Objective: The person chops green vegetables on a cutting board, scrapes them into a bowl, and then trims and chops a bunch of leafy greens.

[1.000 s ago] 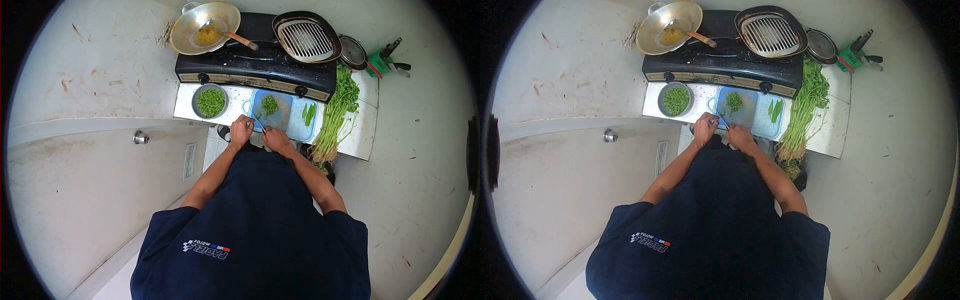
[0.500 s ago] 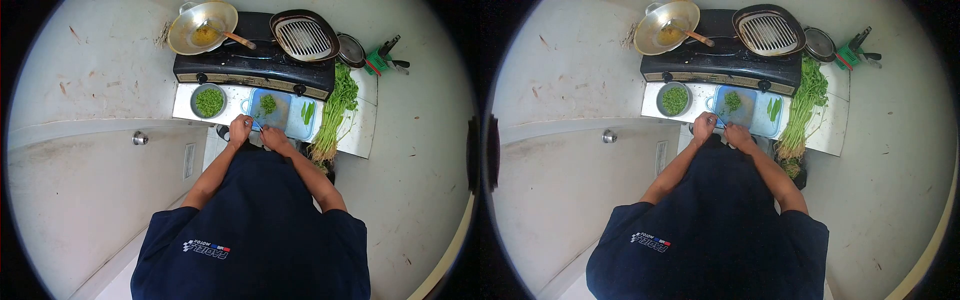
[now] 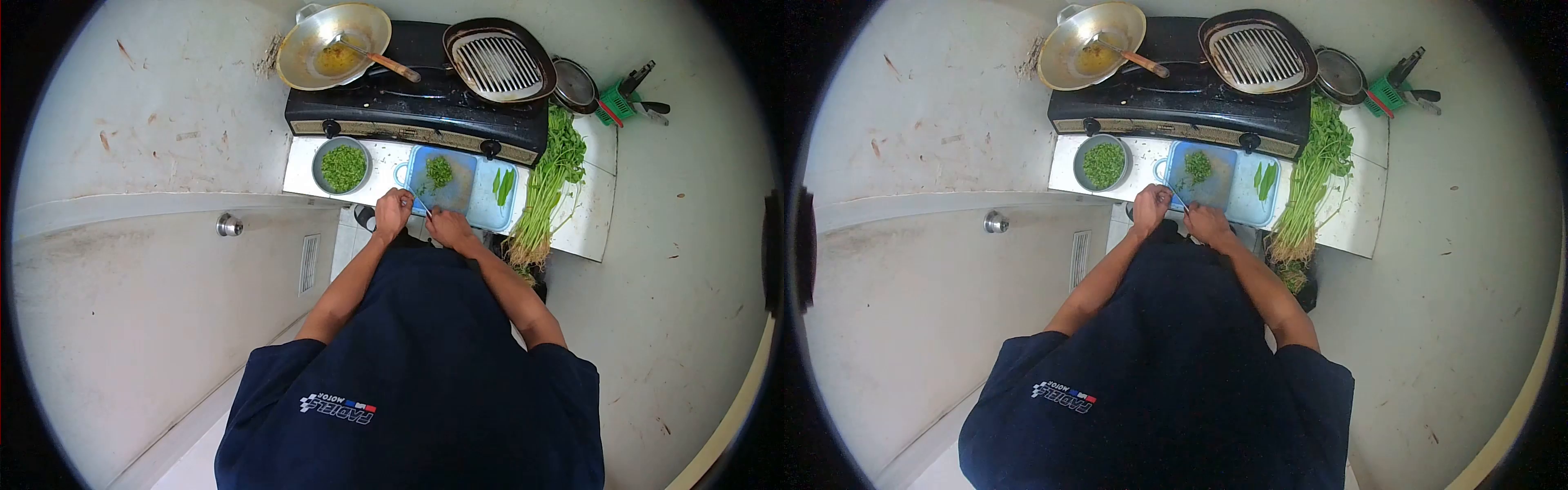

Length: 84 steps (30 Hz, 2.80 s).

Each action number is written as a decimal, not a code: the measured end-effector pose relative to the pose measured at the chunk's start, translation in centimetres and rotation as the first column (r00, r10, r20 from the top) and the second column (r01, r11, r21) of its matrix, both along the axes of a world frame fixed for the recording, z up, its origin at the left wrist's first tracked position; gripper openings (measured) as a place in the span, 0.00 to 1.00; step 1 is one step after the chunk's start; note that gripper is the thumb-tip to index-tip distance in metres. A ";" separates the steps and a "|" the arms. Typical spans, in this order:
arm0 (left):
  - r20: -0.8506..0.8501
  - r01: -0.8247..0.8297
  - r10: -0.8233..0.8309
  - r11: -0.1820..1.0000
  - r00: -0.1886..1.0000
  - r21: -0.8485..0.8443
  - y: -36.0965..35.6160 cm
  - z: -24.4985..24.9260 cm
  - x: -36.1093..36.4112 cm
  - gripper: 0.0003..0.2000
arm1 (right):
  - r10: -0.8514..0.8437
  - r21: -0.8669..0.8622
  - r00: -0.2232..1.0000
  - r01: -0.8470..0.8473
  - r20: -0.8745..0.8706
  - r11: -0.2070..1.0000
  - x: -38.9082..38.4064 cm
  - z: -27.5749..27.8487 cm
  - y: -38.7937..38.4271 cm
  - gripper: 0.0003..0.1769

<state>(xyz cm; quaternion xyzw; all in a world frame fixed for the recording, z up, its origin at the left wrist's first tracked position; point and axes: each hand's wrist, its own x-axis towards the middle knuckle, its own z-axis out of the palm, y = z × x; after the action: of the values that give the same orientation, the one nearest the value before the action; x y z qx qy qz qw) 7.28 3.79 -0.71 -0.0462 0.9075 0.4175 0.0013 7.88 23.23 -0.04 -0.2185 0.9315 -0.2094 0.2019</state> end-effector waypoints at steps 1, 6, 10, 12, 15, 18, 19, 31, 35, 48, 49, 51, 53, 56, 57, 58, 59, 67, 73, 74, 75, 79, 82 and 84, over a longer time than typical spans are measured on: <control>0.001 -0.001 0.001 1.000 1.000 -0.012 0.1 0.4 0.0 0.07 | 0.009 0.003 1.000 -0.009 0.002 1.000 0.1 0.1 0.0 0.20; -0.014 -0.006 0.006 0.998 1.000 -0.056 0.2 1.1 -0.2 0.06 | 0.026 0.002 1.000 -0.026 -0.014 1.000 0.3 -0.2 0.1 0.20; -0.049 -0.005 0.001 0.996 0.999 -0.087 0.3 0.9 -0.2 0.04 | 0.013 -0.018 0.999 -0.013 -0.030 1.000 0.0 -0.7 -0.3 0.21; -0.048 0.000 -0.004 0.997 0.999 -0.075 0.2 0.9 -0.1 0.03 | 0.009 -0.017 1.000 -0.009 -0.026 1.000 -0.2 -0.7 -0.5 0.21; -0.031 -0.006 0.003 0.996 0.999 -0.084 0.3 1.1 0.0 0.03 | 0.005 0.002 1.000 -0.005 -0.017 1.000 -0.2 -0.7 -0.4 0.20; -0.050 0.016 -0.022 0.991 0.999 -0.130 0.3 0.7 0.0 0.03 | -0.014 0.020 1.000 0.014 -0.003 1.000 -0.2 -0.1 0.0 0.18; -0.058 0.028 -0.035 0.992 0.998 -0.121 0.3 0.7 0.0 0.03 | -0.036 0.016 0.999 0.036 0.003 0.999 -0.2 -0.2 0.1 0.19; -0.086 0.125 -0.152 0.958 0.985 -0.259 1.1 0.2 -1.7 0.05 | -0.158 -0.012 0.987 0.159 0.026 0.987 -0.9 0.4 1.0 0.24; -0.140 0.118 -0.156 0.962 0.978 -0.246 1.4 -0.5 -2.2 0.05 | -0.102 -0.012 0.992 0.103 0.072 0.995 -0.3 1.3 0.7 0.23; -0.128 0.111 -0.145 0.964 0.981 -0.242 1.5 0.8 -2.0 0.05 | -0.087 0.021 0.995 0.086 0.042 0.996 -0.3 0.8 0.5 0.22; -0.137 0.115 -0.151 0.963 0.979 -0.244 1.5 0.6 -1.9 0.05 | -0.079 0.027 0.997 0.079 0.013 0.997 -0.5 0.3 0.4 0.22; -0.157 0.127 -0.169 0.961 0.973 -0.247 1.4 0.3 -1.8 0.05 | -0.072 0.034 0.997 0.072 -0.010 0.997 -0.7 0.2 0.3 0.22; -0.178 0.144 -0.193 0.956 0.965 -0.255 1.1 0.1 -1.6 0.04 | -0.076 0.029 0.997 0.076 -0.002 0.997 -1.0 0.7 -0.1 0.22; -0.175 0.133 -0.191 0.946 0.966 -0.295 1.1 0.7 -1.1 0.04 | -0.055 0.009 0.998 0.055 -0.027 0.998 -1.0 0.2 0.2 0.22; -0.179 0.130 -0.184 0.952 0.966 -0.277 1.0 0.4 -1.1 0.04 | -0.049 0.009 0.998 0.049 -0.030 0.999 -0.9 0.4 0.4 0.21; -0.183 0.126 -0.176 0.958 0.967 -0.257 0.9 0.1 -1.1 0.04 | -0.043 0.010 0.999 0.043 -0.033 0.999 -0.9 0.7 0.6 0.21; -0.188 0.121 -0.168 0.964 0.968 -0.236 0.8 -0.2 -1.1 0.04 | -0.037 0.012 0.999 0.037 -0.036 0.999 -0.8 0.8 0.9 0.21; -0.134 0.103 -0.126 0.981 0.983 -0.161 0.8 0.0 -1.8 0.04 | -0.052 -0.012 0.998 0.052 -0.024 0.999 -0.6 0.7 0.7 0.21; -0.118 0.093 -0.115 0.980 0.986 -0.177 1.0 0.8 -1.8 0.03 | -0.051 0.013 0.999 0.051 -0.011 0.999 -0.2 0.4 0.5 0.20; -0.117 0.087 -0.108 0.981 0.987 -0.172 1.0 0.7 -1.8 0.03 | -0.058 0.018 0.998 0.058 -0.007 0.998 -0.2 0.3 0.5 0.20; -0.124 0.089 -0.111 0.982 0.986 -0.169 1.1 0.8 -1.8 0.03 | -0.058 0.017 0.998 0.058 -0.002 0.998 -0.3 0.4 0.5 0.20; -0.119 0.092 -0.110 0.985 0.987 -0.145 1.2 1.1 -1.7 0.03 | -0.058 0.015 0.998 0.058 -0.019 0.998 -0.7 0.5 -0.1 0.20; -0.106 0.064 -0.076 0.992 0.991 -0.112 1.2 1.1 -1.8 0.03 | -0.061 0.007 0.998 0.061 -0.030 0.998 -0.9 0.1 -0.3 0.21; -0.082 0.037 -0.043 0.997 0.996 -0.075 1.2 0.5 -1.9 0.04 | -0.076 0.008 0.997 0.076 -0.017 0.997 -0.9 0.0 0.0 0.21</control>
<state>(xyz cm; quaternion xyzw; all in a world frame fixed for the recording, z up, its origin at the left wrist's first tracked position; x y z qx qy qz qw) 5.40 5.01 -0.24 -0.0106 0.9221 0.3856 -0.0300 6.97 23.25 -0.03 -0.1839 0.9417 -0.2110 0.1869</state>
